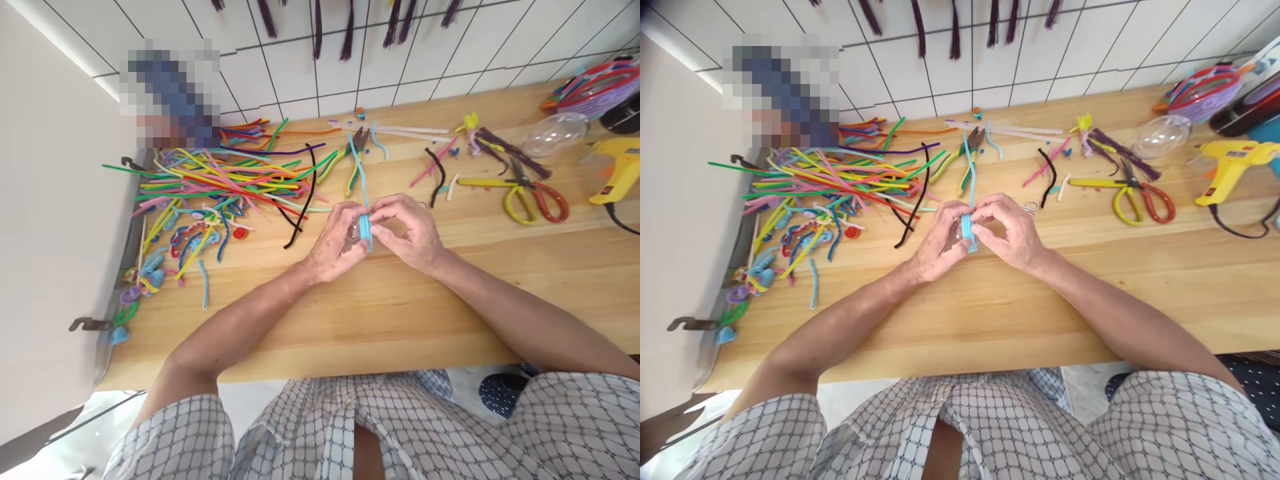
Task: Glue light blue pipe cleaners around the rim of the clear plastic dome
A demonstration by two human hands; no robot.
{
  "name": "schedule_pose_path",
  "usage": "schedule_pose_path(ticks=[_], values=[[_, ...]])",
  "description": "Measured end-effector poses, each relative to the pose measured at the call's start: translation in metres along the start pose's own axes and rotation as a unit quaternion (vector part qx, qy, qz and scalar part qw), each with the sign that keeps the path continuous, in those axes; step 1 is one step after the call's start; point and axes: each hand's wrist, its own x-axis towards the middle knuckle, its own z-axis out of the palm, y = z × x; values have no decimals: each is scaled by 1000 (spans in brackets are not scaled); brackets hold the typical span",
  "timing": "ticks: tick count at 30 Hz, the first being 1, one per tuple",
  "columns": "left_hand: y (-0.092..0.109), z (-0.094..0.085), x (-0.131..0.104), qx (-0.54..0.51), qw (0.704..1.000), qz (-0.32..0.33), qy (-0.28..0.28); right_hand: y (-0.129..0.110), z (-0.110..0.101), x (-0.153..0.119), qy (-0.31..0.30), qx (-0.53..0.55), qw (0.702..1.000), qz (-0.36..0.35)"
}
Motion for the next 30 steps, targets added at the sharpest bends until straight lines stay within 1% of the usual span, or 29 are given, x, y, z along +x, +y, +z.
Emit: schedule_pose_path(ticks=[4,9,15,20,26,30], values=[[0,0,2,-10,1000,7,13,0,1,0,1,-4,1000,6],[1,-1,2,-18,999,8,26,2,2,1,-2,10,1000,-9],[6,-6,0,-24,999,-23,9,3,4,3,-8,28,999,-22],[10,-10,-3,-39,999,-25,-9,0,4,4,-10,33,999,-19],[17,-9,-8,-19,999,-42,8,-1,7,3,-1,31,999,-33],[23,-7,-9,-8,999,-37,26,-1,8,2,-10,21,999,-31]])
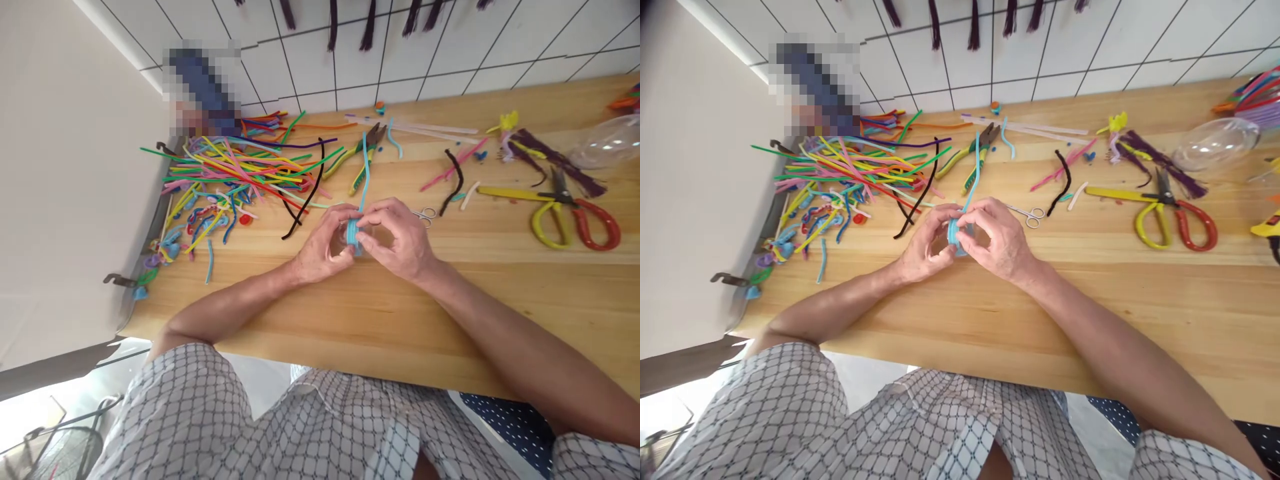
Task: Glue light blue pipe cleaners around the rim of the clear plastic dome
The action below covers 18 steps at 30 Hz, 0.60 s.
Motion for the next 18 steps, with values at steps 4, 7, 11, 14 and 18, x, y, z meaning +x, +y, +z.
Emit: schedule_pose_path(ticks=[4,7,11,14,18], values=[[3,2,1,4,1000,-17,3,-1,-1,0,-5,-12,1000,4],[4,3,2,-6,1000,-20,6,-1,-1,1,0,-8,1000,-3],[3,4,3,-12,1000,-29,6,0,-2,1,-6,-3,1000,5],[3,4,3,-16,999,-36,-3,1,-2,1,-10,7,1000,19],[1,0,3,-16,999,-24,-33,0,-4,1,-13,15,999,30]])
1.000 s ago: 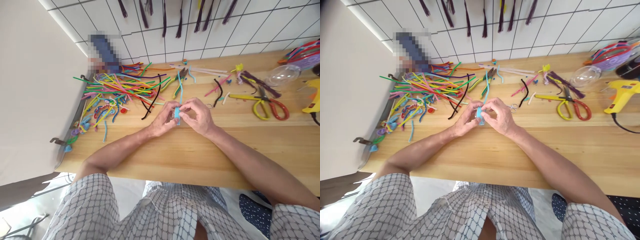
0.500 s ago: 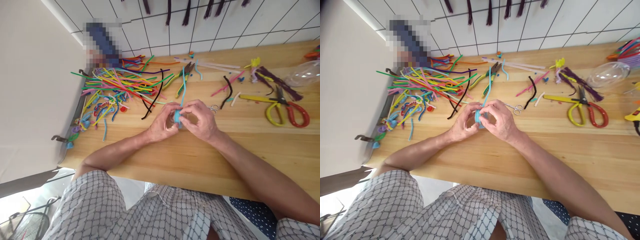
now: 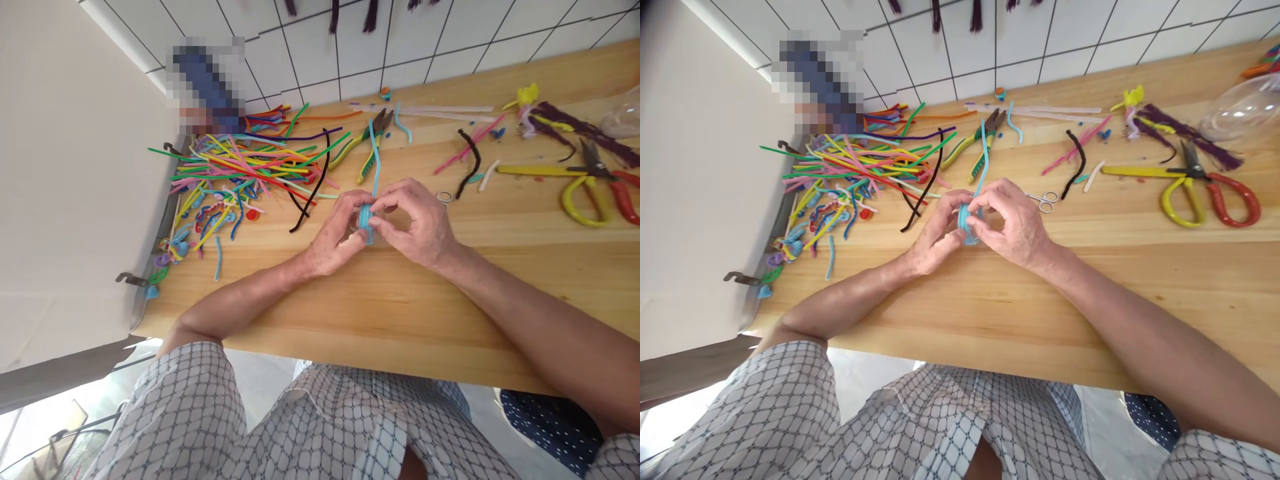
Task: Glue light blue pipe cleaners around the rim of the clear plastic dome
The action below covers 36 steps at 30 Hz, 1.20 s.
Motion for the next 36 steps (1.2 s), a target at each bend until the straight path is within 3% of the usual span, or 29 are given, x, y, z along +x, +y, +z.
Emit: schedule_pose_path(ticks=[14,29,36], values=[[-10,-3,4,-1,999,37,-19,6,5,0,22,-4,1000,-14],[-11,-3,6,10,1000,4,-13,7,5,-1,27,11,1000,-13],[-14,0,5,17,999,46,-1,7,2,0,33,25,999,-7]])
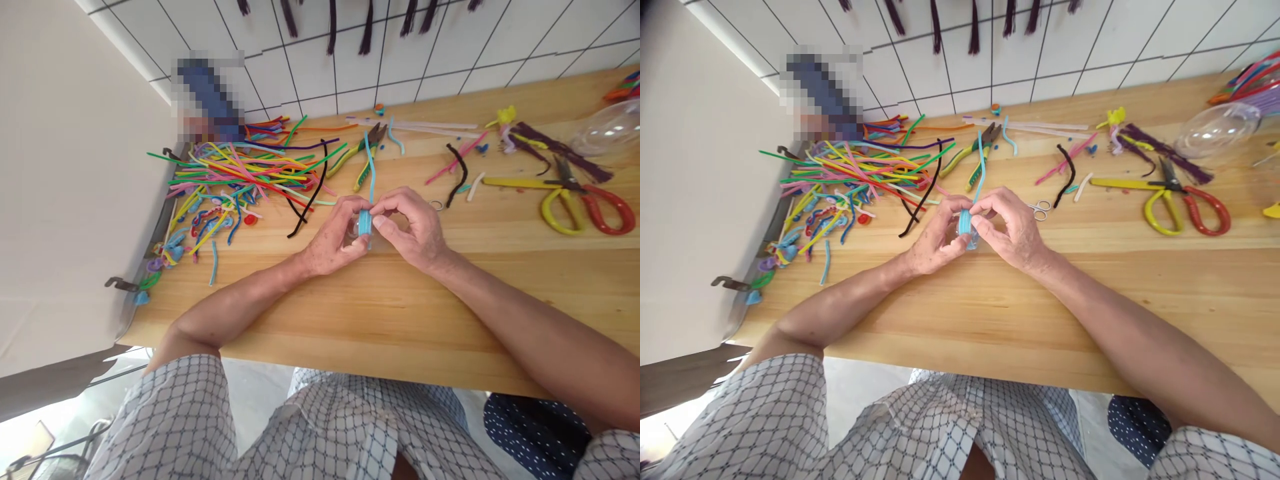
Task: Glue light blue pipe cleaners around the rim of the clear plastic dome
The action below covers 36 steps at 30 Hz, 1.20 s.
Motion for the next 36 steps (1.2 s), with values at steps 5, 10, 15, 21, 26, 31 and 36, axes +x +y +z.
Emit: schedule_pose_path(ticks=[5,10,15,21,26,31,36], values=[[1,0,2,37,999,34,15,1,-1,0,-8,-5,1000,-8],[-1,2,1,44,997,53,23,1,-1,-1,-13,-8,1000,-24],[-3,3,0,59,997,51,14,3,1,-2,0,-23,999,-34],[-6,5,1,46,998,46,16,6,0,-2,-6,-30,999,-20],[-7,7,1,53,998,35,25,8,1,-3,4,-12,999,-35],[-4,7,1,49,997,45,24,8,0,-4,-1,-27,999,-42],[-2,5,2,23,999,24,28,4,-5,-5,-32,-45,998,-38]])
